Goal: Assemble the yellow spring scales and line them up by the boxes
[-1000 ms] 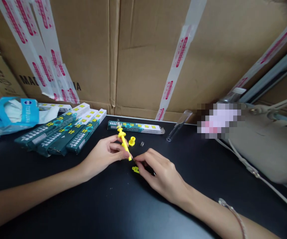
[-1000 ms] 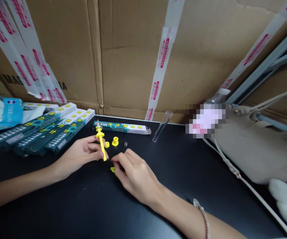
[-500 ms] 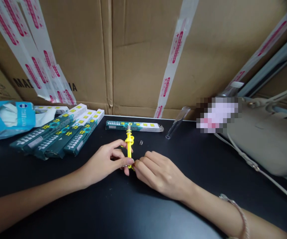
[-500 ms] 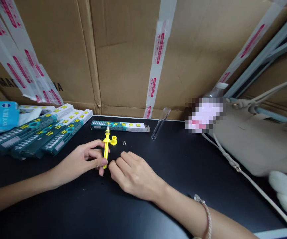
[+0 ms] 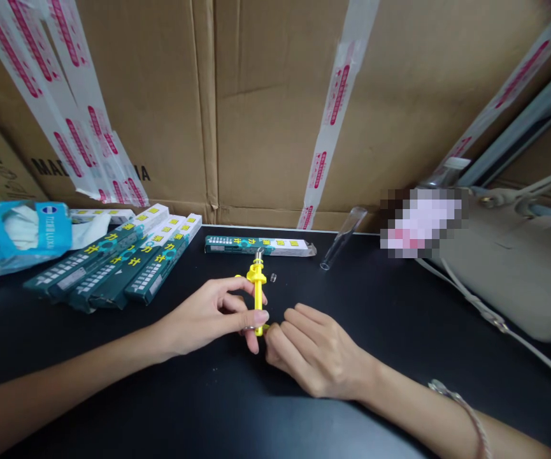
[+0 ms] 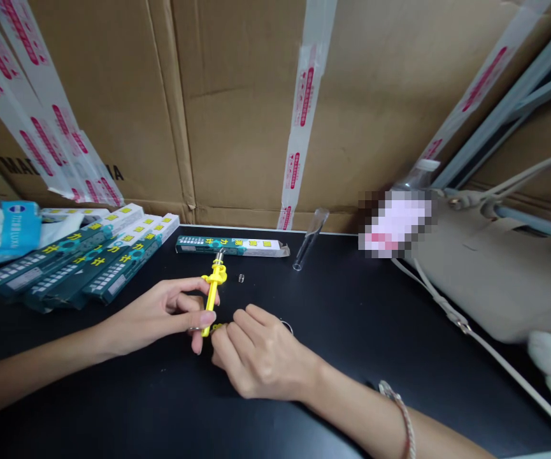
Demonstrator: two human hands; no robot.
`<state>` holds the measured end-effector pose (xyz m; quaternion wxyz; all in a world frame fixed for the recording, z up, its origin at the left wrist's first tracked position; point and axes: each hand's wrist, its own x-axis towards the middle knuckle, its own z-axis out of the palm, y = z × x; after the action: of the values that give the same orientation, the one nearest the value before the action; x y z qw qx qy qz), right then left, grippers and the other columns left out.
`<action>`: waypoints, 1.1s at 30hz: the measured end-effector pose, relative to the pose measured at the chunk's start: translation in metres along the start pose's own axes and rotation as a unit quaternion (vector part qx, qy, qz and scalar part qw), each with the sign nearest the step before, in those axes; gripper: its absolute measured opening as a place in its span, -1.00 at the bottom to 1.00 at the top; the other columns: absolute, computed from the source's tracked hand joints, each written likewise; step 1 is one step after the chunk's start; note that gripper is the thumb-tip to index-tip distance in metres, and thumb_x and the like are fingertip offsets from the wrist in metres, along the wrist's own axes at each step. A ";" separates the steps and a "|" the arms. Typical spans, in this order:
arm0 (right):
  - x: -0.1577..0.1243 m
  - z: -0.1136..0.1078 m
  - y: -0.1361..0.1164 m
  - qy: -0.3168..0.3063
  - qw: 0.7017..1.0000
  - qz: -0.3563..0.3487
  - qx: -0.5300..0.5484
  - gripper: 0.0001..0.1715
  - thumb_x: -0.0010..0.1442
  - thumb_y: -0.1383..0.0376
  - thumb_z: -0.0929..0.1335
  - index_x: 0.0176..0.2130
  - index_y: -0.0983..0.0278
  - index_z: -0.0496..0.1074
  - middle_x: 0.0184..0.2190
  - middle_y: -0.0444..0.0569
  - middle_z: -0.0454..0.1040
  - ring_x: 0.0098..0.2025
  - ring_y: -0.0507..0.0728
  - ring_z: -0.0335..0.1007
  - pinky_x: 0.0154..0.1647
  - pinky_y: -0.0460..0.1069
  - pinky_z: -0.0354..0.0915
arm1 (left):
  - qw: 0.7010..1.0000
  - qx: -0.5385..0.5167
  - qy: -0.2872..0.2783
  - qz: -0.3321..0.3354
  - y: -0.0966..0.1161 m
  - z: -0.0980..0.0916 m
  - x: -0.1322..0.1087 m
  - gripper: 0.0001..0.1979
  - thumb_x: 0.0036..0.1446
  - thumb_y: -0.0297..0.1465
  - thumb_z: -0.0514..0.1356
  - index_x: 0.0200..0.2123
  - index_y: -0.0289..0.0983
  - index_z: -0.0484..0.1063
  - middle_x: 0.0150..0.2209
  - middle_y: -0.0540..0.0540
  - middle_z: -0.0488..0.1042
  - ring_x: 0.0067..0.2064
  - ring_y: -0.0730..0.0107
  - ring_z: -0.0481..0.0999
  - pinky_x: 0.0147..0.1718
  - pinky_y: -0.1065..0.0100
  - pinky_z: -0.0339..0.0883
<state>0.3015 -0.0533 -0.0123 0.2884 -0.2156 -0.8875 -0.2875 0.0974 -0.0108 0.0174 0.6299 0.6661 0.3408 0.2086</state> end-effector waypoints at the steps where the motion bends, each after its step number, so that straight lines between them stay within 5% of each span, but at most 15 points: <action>1: 0.000 0.000 0.000 0.000 1.000 0.000 0.000 -0.61 0.36 0.44 0.23 -0.50 0.30 0.35 -0.65 -0.16 0.24 -0.59 0.07 0.07 -0.50 0.01 0.05 | 1.000 0.001 -0.004 -0.006 0.001 -0.001 0.001 -0.66 0.13 -0.16 0.32 -0.18 -0.28 0.39 -0.57 0.06 0.58 -0.44 0.42 0.49 -0.32 0.42 0.25; 24: -0.002 -0.003 0.002 -0.010 0.999 -0.037 -0.016 -0.69 0.33 0.49 0.26 -0.43 0.37 0.43 -0.63 -0.14 0.28 -0.59 0.05 0.10 -0.53 0.02 0.07 | 0.999 0.019 -0.030 -0.037 0.003 -0.006 0.002 -0.68 0.12 -0.14 0.32 -0.25 -0.27 0.42 -0.58 -0.01 0.59 -0.49 0.42 0.41 -0.41 0.41 0.20; 33: -0.001 -0.003 0.002 0.003 0.998 -0.058 -0.021 -0.74 0.32 0.50 0.29 -0.42 0.40 0.44 -0.63 -0.16 0.27 -0.59 0.04 0.12 -0.52 0.01 0.09 | 0.996 0.007 -0.057 -0.062 0.003 -0.008 0.001 -0.62 0.12 -0.09 0.30 -0.23 -0.28 0.39 -0.53 -0.04 0.61 -0.64 0.54 0.20 -0.58 0.41 0.02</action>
<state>0.3043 -0.0542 -0.0098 0.2689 -0.1686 -0.8914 -0.3234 0.0932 -0.0049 0.0208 0.6551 0.6588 0.3469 0.1283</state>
